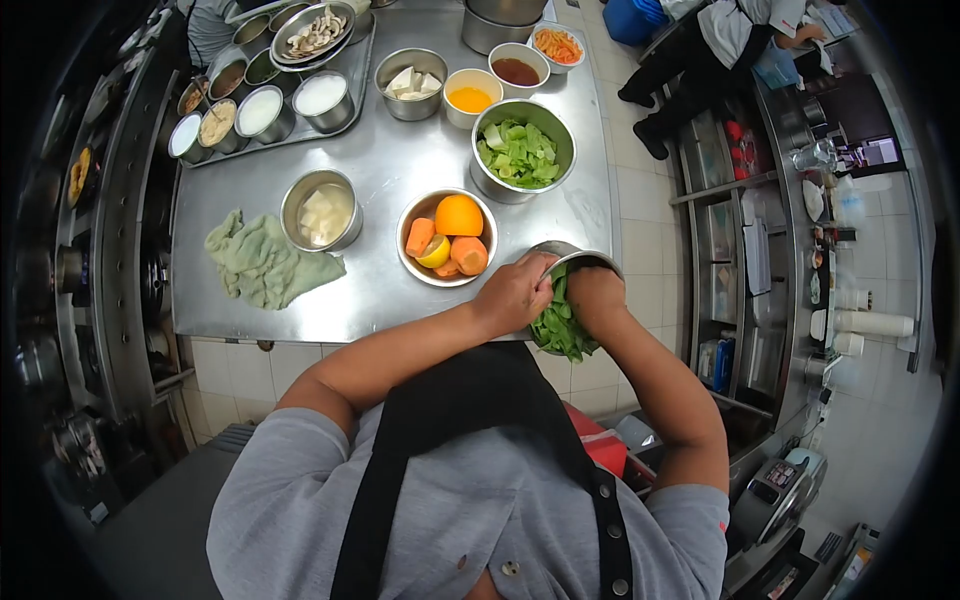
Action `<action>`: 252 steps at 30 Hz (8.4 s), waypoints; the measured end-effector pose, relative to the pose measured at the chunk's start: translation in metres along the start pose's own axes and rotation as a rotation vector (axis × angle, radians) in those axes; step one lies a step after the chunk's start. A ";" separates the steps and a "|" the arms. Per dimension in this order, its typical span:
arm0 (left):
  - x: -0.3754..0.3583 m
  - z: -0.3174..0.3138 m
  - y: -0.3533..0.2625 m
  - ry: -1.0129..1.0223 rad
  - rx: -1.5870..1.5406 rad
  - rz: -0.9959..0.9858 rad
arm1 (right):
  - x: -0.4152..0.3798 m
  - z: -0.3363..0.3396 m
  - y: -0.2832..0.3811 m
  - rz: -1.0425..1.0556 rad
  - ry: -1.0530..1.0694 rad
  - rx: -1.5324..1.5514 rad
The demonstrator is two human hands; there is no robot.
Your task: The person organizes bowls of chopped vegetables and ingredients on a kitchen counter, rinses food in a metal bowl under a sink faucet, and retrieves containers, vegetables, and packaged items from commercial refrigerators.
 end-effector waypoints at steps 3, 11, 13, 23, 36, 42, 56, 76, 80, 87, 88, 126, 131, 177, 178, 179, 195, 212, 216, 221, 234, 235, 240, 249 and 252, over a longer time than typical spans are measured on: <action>-0.001 0.002 0.001 -0.026 0.029 -0.030 | -0.005 0.011 0.003 0.024 0.025 -0.022; 0.007 -0.001 -0.012 -0.007 -0.004 -0.161 | -0.003 -0.001 -0.002 0.024 -0.070 0.072; 0.009 -0.006 -0.013 0.047 0.007 -0.142 | -0.004 -0.007 -0.002 0.037 -0.055 0.072; 0.017 -0.025 -0.020 0.168 0.030 -0.107 | -0.003 -0.030 -0.015 0.019 -0.055 0.161; 0.019 -0.011 -0.014 0.104 -0.024 -0.054 | 0.004 -0.040 -0.014 -0.040 -0.020 0.468; 0.016 -0.008 -0.008 0.088 -0.028 0.002 | -0.008 -0.013 -0.009 -0.005 -0.146 0.401; 0.024 -0.012 -0.007 0.131 -0.059 0.038 | -0.004 -0.033 -0.006 0.094 -0.027 0.181; 0.022 -0.011 0.032 0.078 -0.105 0.185 | -0.038 0.056 -0.014 0.069 -0.360 0.105; 0.019 -0.012 0.058 0.035 -0.234 0.208 | -0.069 0.124 -0.055 0.028 -0.555 0.521; 0.027 -0.007 0.059 0.000 -0.302 0.280 | -0.069 0.041 -0.108 -0.286 -0.318 1.883; 0.029 -0.008 0.061 -0.013 -0.307 0.305 | -0.066 0.031 -0.107 -0.284 -0.288 2.023; 0.065 -0.029 -0.031 -0.132 0.926 0.190 | 0.075 -0.038 -0.092 0.165 0.320 1.520; 0.068 -0.016 -0.026 -0.230 0.904 0.229 | 0.093 -0.024 -0.096 0.192 0.353 1.477; 0.293 0.126 0.094 -1.432 0.206 0.671 | 0.399 0.127 -0.407 0.246 -0.334 1.454; 0.300 0.137 0.101 -1.441 0.263 0.727 | 0.413 0.139 -0.399 0.265 -0.331 1.453; 0.310 0.143 0.115 -1.396 0.265 0.807 | 0.432 0.146 -0.387 0.304 -0.293 1.474; 0.327 0.191 0.113 -1.455 0.068 0.833 | 0.588 0.198 -0.222 0.621 0.184 1.287; 0.249 0.147 0.040 -1.666 -0.202 0.512 | 0.466 0.355 -0.110 1.177 0.032 1.394; 0.260 0.127 0.016 -1.660 -0.171 0.477 | 0.406 0.306 -0.051 0.985 0.998 1.521; 0.260 0.114 -0.020 -1.621 0.301 0.587 | 0.337 0.295 -0.038 1.000 1.505 1.915; 0.272 0.135 -0.007 -1.799 0.451 0.391 | 0.495 0.307 -0.029 1.032 0.056 1.478; 0.265 0.133 -0.006 -1.818 0.399 0.386 | 0.497 0.312 -0.025 1.140 -0.157 1.242; 0.207 0.104 -0.029 -1.890 0.363 0.537 | 0.511 0.361 -0.014 1.210 -0.464 0.856; 0.102 -0.051 -0.146 -2.238 0.487 0.544 | 0.637 0.247 0.129 1.066 0.047 -0.153; 0.056 -0.126 -0.152 -2.426 0.486 0.587 | 0.625 0.247 0.131 1.129 -0.093 -0.242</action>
Point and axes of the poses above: each hand's wrist, its own x-axis towards the middle knuckle, its own z-axis out of the back of the hand, y = z × x, the point moved 10 cm from there along x, towards the middle knuckle, and after that the axes turned 6 degrees about -y, right-handed, at the moved point
